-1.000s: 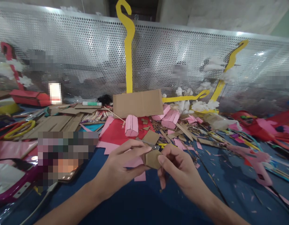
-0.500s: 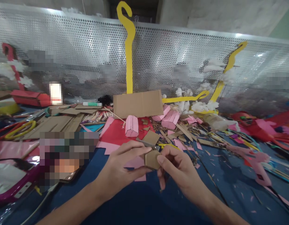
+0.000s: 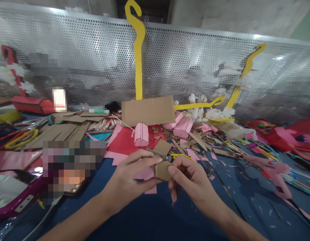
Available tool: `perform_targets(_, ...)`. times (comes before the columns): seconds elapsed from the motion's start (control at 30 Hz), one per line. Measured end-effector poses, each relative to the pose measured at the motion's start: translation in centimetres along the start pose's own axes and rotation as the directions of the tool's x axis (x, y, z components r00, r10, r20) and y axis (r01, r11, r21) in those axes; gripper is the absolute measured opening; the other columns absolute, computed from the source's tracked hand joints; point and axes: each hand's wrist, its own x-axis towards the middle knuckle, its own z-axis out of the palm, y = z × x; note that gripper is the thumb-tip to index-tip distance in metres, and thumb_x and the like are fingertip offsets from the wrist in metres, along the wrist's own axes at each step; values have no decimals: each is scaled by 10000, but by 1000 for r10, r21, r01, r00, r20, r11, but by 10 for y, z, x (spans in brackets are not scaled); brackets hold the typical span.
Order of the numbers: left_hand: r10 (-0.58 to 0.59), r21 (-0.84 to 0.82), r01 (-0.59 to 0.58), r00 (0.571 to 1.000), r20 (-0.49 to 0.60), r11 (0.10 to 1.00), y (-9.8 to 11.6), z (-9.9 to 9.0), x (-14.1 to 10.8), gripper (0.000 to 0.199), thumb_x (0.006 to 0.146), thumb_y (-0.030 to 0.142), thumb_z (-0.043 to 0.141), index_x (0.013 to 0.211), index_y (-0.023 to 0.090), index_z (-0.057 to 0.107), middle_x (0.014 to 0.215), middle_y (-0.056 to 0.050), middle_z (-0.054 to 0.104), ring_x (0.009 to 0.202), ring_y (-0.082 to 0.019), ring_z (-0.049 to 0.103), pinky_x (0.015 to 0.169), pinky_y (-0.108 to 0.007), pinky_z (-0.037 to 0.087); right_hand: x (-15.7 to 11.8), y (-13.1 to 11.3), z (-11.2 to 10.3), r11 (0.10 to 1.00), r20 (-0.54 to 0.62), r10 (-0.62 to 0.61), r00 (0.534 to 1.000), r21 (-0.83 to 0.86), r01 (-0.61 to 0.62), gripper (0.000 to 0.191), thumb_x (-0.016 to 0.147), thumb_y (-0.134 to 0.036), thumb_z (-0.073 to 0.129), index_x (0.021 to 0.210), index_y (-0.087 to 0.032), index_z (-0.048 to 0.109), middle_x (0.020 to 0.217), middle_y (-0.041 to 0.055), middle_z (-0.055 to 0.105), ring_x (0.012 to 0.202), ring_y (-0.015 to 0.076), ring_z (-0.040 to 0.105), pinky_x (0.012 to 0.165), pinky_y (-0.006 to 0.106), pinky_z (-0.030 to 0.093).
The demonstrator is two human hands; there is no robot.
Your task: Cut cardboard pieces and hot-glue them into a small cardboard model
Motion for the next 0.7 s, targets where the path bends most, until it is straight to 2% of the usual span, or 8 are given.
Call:
perform_targets(0.33, -4, 16, 4, 1000, -13, 1000, 2, -2, 4, 429, 824, 111, 829, 1222, 208, 703, 1163, -61, 707, 1066, -183, 708, 985, -286, 587, 1, 6, -4, 1000, 20, -31, 999, -2, 31, 384, 1009, -524, 622, 845, -179, 587, 638, -18, 685, 446, 86, 645, 463, 179, 500)
perform_targets(0.7, -13, 28, 13, 1000, 1, 1000, -2, 0, 1, 407, 834, 156, 836, 1216, 207, 707, 1162, -67, 708, 1068, -193, 707, 991, -315, 594, 0, 5, -3, 999, -2, -1, 1000, -40, 1, 393, 957, -526, 693, 803, -188, 565, 610, -34, 670, 415, 74, 618, 458, 178, 508)
